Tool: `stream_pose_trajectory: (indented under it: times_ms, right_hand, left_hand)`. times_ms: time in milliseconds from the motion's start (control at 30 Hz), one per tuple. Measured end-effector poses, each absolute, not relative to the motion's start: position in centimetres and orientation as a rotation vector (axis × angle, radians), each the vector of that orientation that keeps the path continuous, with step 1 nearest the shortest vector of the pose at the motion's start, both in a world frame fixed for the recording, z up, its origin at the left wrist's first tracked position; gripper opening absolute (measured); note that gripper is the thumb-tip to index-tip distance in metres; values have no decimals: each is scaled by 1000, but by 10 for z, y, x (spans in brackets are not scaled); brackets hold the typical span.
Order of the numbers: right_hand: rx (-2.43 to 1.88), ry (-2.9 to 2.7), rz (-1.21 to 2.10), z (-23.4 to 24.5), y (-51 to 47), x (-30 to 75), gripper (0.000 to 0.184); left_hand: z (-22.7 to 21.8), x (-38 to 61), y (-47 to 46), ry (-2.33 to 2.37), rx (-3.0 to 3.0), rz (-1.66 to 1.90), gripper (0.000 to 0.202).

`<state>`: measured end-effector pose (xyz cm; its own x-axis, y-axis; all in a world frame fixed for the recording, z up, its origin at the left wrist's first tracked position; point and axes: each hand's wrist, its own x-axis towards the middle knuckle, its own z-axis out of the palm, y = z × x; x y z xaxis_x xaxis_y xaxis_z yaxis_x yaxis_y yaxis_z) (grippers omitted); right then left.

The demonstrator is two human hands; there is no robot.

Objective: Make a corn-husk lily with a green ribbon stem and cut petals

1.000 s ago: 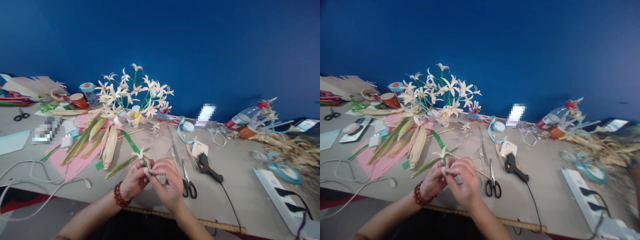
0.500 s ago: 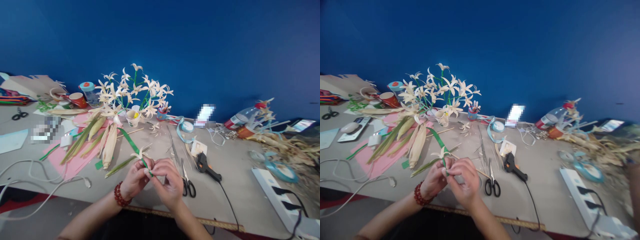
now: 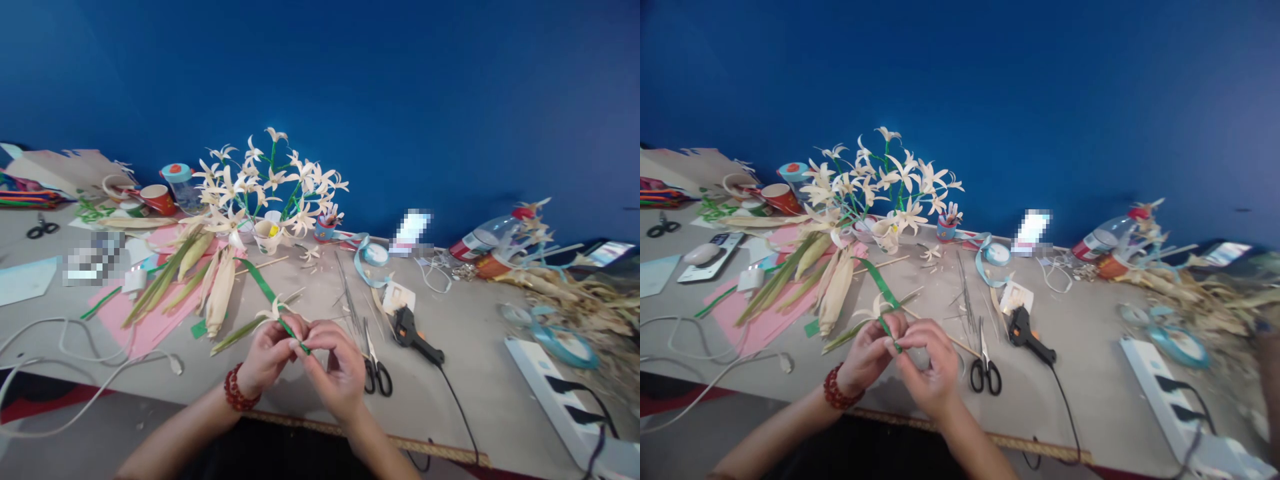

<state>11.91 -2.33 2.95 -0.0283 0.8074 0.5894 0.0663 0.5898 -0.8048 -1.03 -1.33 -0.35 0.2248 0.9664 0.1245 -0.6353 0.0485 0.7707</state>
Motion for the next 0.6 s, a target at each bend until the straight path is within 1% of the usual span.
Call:
stream_pose_trajectory:
  times_ms: [300,500,600]
  right_hand:
    - [-805,-1557,812,26,-27,127,19]
    - [-819,-1556,863,28,-26,128,12]
    - [-811,-1555,868,30,-26,128,13]
  left_hand:
    - [1,-28,-11,682,1404,1424,4]
    - [12,-31,-12,773,1509,1445,4]
    - [13,-31,-13,790,1530,1466,2]
